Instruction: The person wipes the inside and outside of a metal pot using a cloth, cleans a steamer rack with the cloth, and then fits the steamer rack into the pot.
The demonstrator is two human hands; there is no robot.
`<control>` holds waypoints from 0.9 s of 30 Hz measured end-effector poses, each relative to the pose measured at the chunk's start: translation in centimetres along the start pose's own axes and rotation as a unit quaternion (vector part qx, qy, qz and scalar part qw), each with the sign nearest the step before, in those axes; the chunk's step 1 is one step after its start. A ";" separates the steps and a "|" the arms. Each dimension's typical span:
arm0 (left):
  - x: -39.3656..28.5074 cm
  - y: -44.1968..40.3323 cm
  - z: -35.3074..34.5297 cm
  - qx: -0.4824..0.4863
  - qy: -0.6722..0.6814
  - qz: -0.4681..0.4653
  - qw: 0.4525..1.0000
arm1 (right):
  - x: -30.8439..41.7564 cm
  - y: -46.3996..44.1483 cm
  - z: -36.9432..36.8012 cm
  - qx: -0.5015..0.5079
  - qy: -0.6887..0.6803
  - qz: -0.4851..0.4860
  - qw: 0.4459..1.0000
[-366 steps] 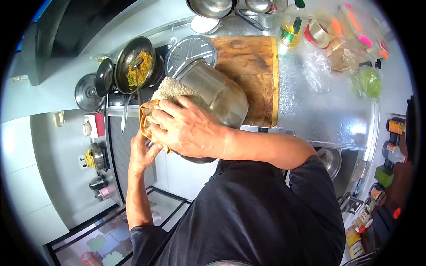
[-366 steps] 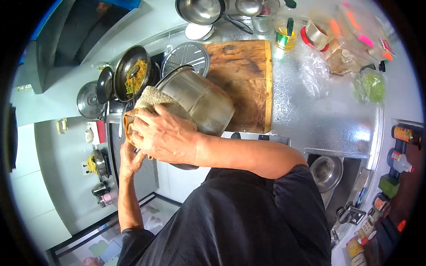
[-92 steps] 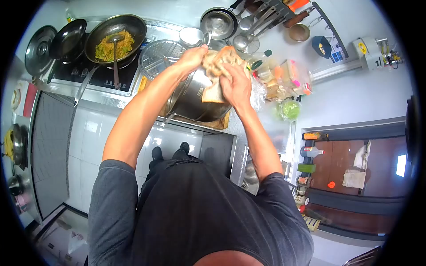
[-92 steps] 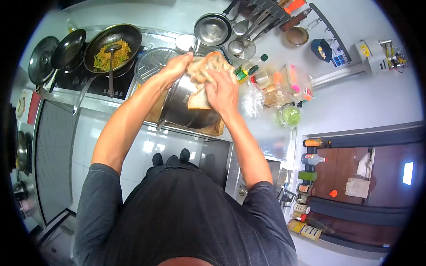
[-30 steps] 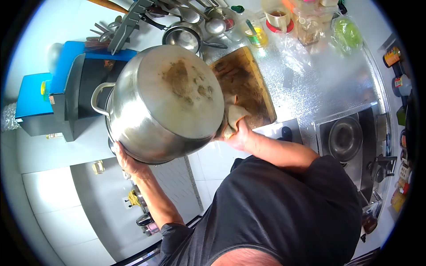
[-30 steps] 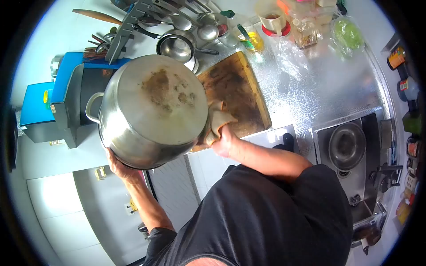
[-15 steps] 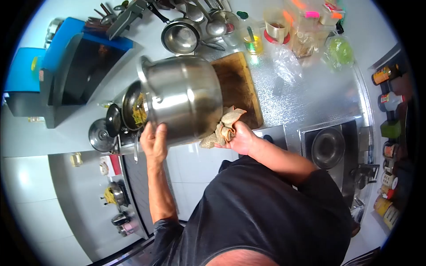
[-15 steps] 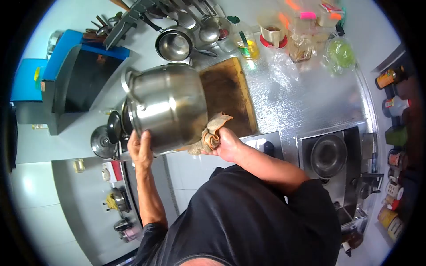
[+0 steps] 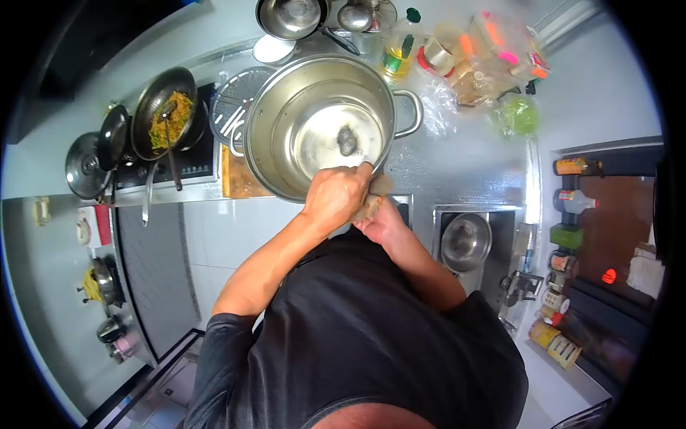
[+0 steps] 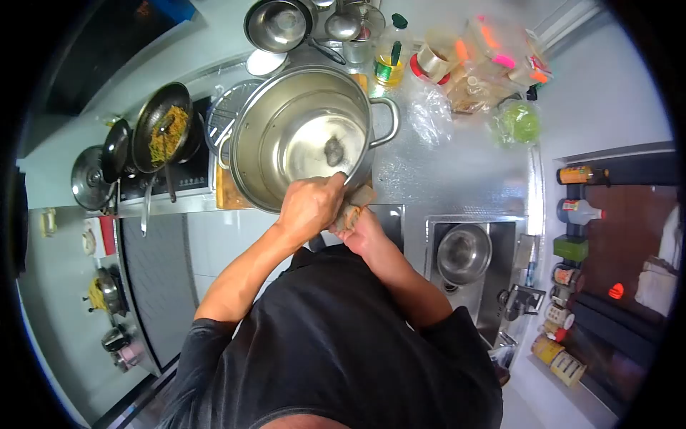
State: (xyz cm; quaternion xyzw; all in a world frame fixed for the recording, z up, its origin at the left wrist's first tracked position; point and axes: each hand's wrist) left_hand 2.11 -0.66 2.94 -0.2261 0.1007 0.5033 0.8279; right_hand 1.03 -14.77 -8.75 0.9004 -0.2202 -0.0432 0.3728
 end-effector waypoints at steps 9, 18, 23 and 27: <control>1.1 3.5 -2.2 -0.007 -0.009 -0.106 0.994 | 2.3 12.0 2.7 -0.074 -0.045 0.188 0.978; 3.3 11.5 2.5 -0.166 0.130 -0.123 0.970 | 1.5 15.0 3.7 -0.157 0.050 0.421 0.892; 8.1 15.7 3.2 -0.268 0.176 0.095 0.942 | 1.0 12.6 3.1 -0.125 0.021 0.395 0.910; 13.1 15.4 3.8 -0.313 0.303 0.251 0.865 | 1.0 11.4 3.9 -0.155 0.035 0.380 0.911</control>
Point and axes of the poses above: each hand's wrist, its own y-axis away from the middle knuckle, its own z-axis out of the back of the hand, x = y × z, and after that the axes turned 10 degrees about -z, right-handed
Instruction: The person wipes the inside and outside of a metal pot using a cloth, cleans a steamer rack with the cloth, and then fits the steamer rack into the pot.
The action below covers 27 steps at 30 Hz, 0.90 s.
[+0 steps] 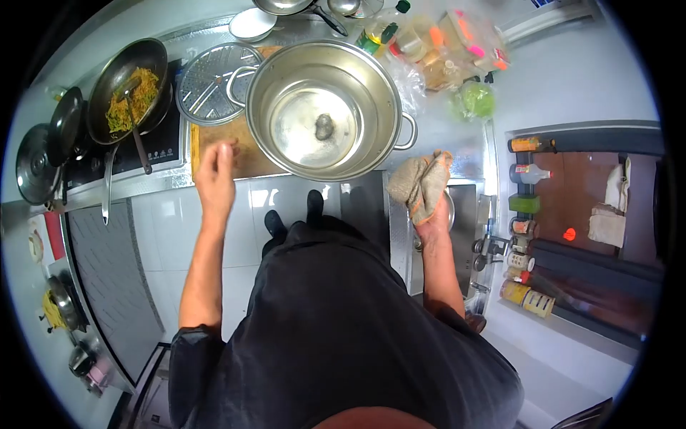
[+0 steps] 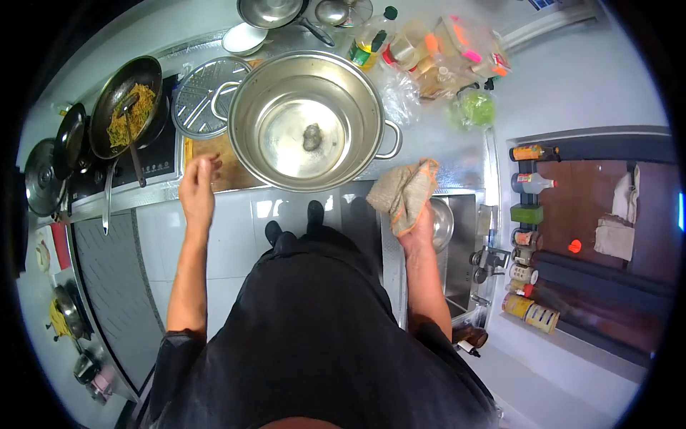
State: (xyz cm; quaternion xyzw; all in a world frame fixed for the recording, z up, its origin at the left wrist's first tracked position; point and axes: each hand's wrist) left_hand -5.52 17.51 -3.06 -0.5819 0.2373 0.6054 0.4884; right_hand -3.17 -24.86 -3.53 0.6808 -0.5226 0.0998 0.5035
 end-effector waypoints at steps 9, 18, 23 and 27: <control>1.4 -12.4 -1.8 -0.036 0.061 0.140 0.988 | 1.0 1.1 -1.0 0.009 0.039 -0.002 0.999; 6.2 -13.9 -2.9 0.088 0.129 0.245 0.957 | -0.9 0.3 0.6 -0.039 0.048 -0.040 0.997; 4.3 -6.9 0.3 0.005 0.347 0.290 0.892 | -1.4 -0.3 -0.6 -0.050 0.093 -0.049 0.993; 1.5 -0.9 2.2 -0.226 0.442 0.292 0.818 | -2.0 -3.1 -0.7 -0.043 0.210 -0.029 0.976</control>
Point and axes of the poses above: each hand's wrist, its own y-axis away from the middle knuckle, its own z-axis out of the back of the hand, x = y × z, and after that the axes turned 10 degrees about -z, right-handed
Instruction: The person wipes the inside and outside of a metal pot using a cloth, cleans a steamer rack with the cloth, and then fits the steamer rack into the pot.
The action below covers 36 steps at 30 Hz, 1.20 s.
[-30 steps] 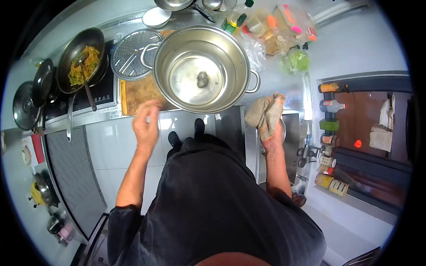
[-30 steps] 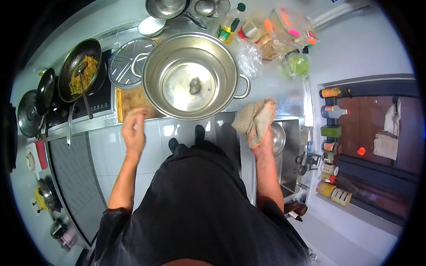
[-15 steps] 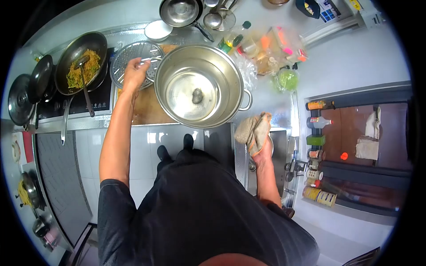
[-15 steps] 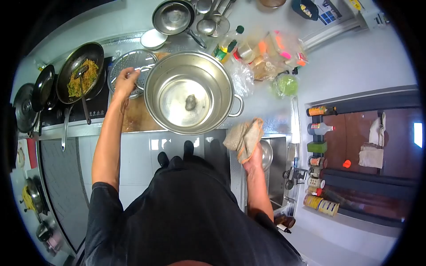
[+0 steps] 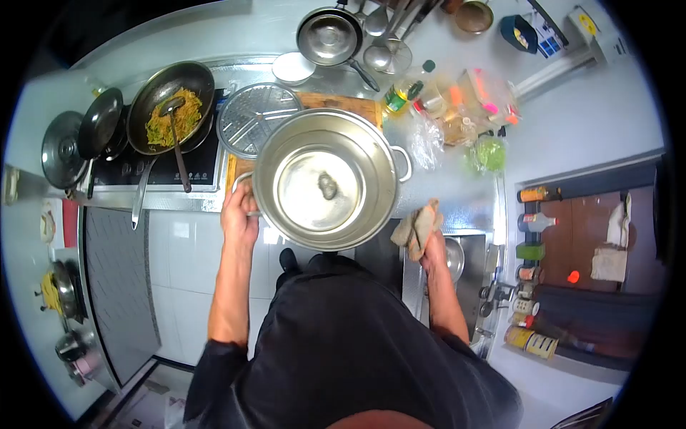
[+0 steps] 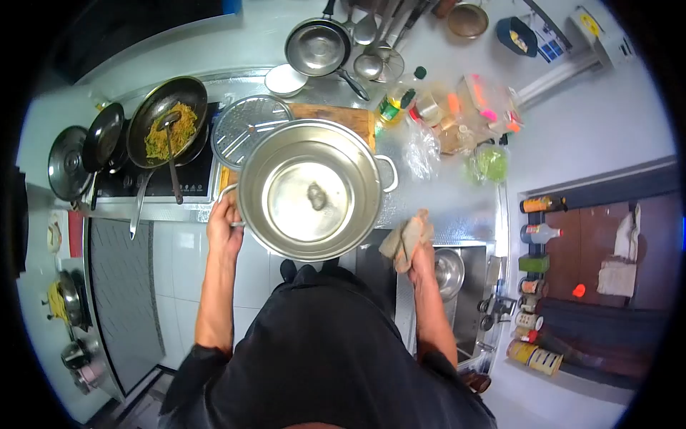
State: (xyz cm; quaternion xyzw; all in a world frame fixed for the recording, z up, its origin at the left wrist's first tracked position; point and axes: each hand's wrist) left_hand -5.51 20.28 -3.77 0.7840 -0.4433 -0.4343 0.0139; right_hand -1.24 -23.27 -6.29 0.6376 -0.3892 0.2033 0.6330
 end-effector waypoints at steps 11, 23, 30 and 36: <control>-3.0 5.2 9.8 -0.144 0.105 -0.107 0.978 | 3.6 -13.2 -12.0 -0.093 0.490 0.435 0.750; -2.5 5.6 7.7 -0.153 0.080 -0.154 0.973 | 2.9 -5.9 -16.1 0.169 0.194 0.118 0.959; 1.0 5.0 5.0 -0.113 0.091 -0.165 0.976 | 4.6 -2.7 -17.3 0.231 0.255 0.248 0.906; 2.3 6.4 5.8 0.001 0.057 -0.118 0.991 | 3.9 -5.9 -16.6 0.141 0.357 0.424 0.821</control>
Point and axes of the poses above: each hand's wrist, its own y-axis away from the middle knuckle, its own z-axis out of the back of the hand, x = y × z, and after that the axes turned 10 degrees about -z, right-handed
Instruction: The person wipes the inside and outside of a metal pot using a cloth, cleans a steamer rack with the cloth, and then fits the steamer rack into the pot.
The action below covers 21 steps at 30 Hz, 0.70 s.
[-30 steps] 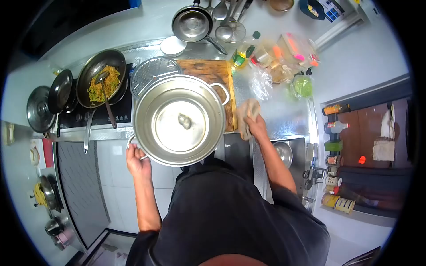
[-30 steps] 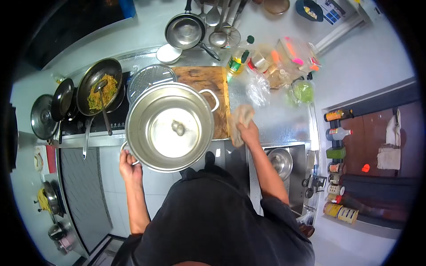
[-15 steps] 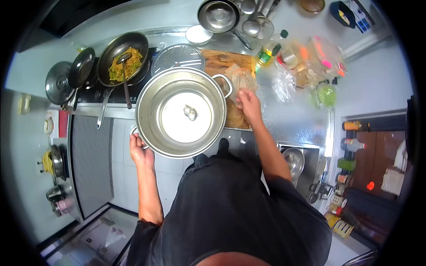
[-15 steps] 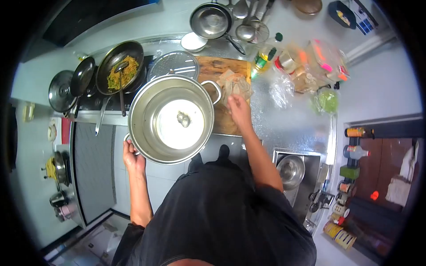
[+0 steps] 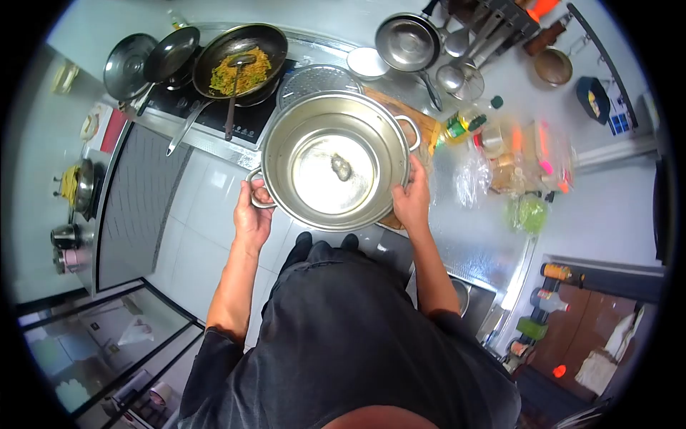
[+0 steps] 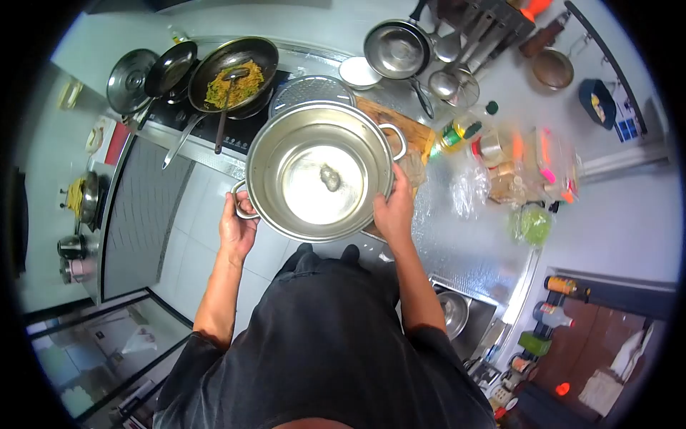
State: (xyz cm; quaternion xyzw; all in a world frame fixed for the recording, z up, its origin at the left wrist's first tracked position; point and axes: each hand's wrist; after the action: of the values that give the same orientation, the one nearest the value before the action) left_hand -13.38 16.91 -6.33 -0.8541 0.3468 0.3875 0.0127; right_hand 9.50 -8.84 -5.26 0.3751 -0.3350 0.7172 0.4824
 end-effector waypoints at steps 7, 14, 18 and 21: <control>-2.7 -7.1 -0.9 -0.064 -0.250 0.057 0.964 | 2.0 1.0 2.8 -0.015 -0.063 -0.117 0.991; 2.7 -23.2 -3.4 -0.073 -0.346 0.005 0.935 | 1.1 1.0 1.6 -0.117 0.122 -0.123 0.978; 4.7 -27.6 -4.2 -0.087 -0.424 0.059 0.900 | 2.4 1.2 1.5 -0.127 0.180 -0.175 0.960; 7.5 -29.9 -2.5 -0.107 -0.534 -0.008 0.839 | 3.2 1.2 1.6 -0.128 0.250 -0.158 0.947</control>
State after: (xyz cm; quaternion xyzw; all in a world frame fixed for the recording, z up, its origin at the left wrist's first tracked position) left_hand 9.68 34.47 -16.99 -0.5134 0.2362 0.8179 0.1078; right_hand 7.85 -9.14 -1.85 0.1671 -0.2295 0.6532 0.7019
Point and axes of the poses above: each hand's wrist, its own y-axis away from the middle knuckle, its own z-axis out of the back of the hand, x = y × z, and after that the axes turned 10 degrees about -z, right-handed
